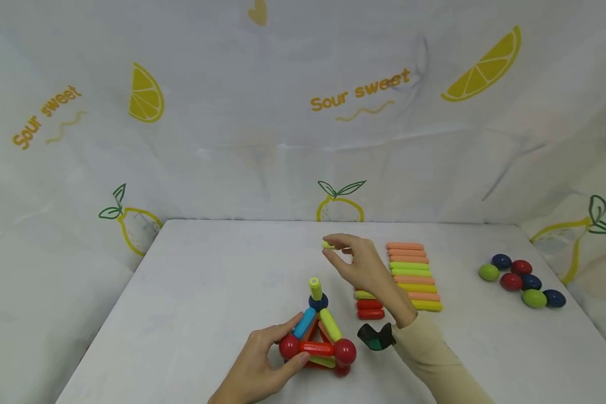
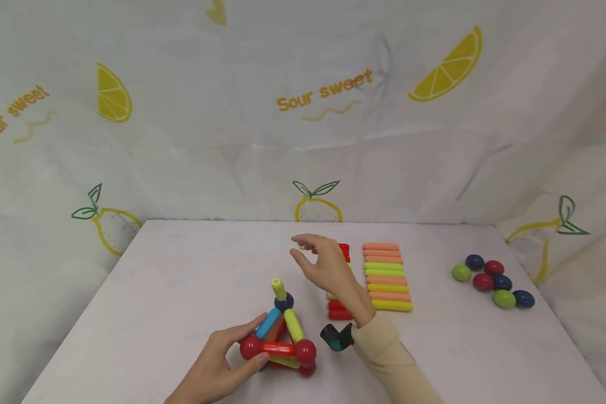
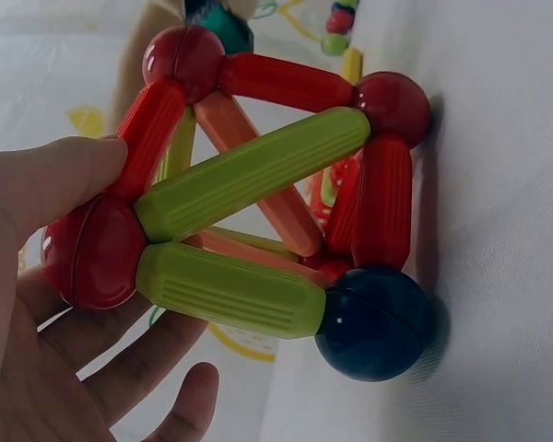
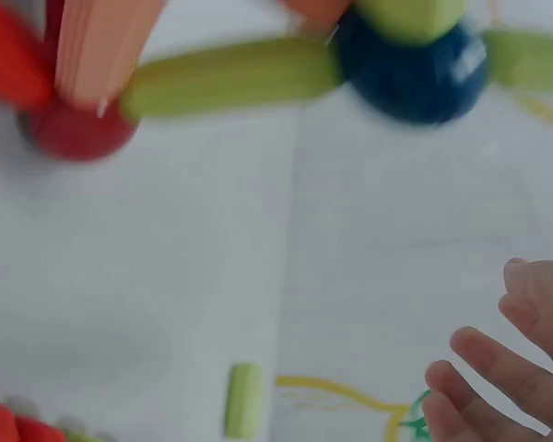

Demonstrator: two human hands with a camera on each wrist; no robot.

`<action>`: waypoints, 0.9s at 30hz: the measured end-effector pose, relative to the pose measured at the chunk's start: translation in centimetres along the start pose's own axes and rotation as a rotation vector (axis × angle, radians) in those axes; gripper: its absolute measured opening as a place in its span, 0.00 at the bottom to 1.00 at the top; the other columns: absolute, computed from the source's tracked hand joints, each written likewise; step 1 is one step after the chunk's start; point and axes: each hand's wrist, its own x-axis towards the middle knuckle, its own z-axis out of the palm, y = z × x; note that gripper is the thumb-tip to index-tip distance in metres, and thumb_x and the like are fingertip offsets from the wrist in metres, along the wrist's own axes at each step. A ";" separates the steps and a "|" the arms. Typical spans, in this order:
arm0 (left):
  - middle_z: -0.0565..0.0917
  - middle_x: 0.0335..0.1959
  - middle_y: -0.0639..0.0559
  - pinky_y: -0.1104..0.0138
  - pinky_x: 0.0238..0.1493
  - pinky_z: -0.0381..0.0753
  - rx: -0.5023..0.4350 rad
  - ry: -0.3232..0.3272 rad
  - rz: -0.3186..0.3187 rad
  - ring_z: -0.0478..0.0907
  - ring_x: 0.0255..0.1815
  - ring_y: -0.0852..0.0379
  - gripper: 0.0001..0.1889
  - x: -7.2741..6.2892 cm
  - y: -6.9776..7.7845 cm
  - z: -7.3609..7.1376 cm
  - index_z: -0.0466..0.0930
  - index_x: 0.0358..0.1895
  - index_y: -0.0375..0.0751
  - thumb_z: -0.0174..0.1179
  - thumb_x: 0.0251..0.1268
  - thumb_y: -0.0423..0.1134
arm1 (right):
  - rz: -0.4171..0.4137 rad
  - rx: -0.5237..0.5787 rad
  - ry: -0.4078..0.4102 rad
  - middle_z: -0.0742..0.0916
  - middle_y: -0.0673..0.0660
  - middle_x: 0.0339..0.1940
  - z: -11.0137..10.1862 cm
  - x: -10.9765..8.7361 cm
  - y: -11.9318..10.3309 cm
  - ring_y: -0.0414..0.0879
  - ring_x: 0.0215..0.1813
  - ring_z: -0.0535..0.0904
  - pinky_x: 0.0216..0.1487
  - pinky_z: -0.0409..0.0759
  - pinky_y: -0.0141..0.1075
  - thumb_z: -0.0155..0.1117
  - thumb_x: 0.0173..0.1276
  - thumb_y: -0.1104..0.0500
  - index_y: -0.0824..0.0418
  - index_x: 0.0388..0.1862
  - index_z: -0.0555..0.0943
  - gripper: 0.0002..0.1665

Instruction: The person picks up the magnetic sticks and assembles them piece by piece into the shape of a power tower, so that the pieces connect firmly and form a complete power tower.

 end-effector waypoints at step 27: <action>0.83 0.65 0.53 0.65 0.59 0.84 0.079 -0.019 0.027 0.84 0.62 0.57 0.33 -0.1 -0.3 -0.2 0.73 0.72 0.42 0.62 0.72 0.57 | 0.283 -0.300 -0.303 0.88 0.64 0.51 4.5 3.9 6.1 0.59 0.58 0.79 0.65 0.80 0.51 0.70 0.65 0.70 0.68 0.49 0.88 0.14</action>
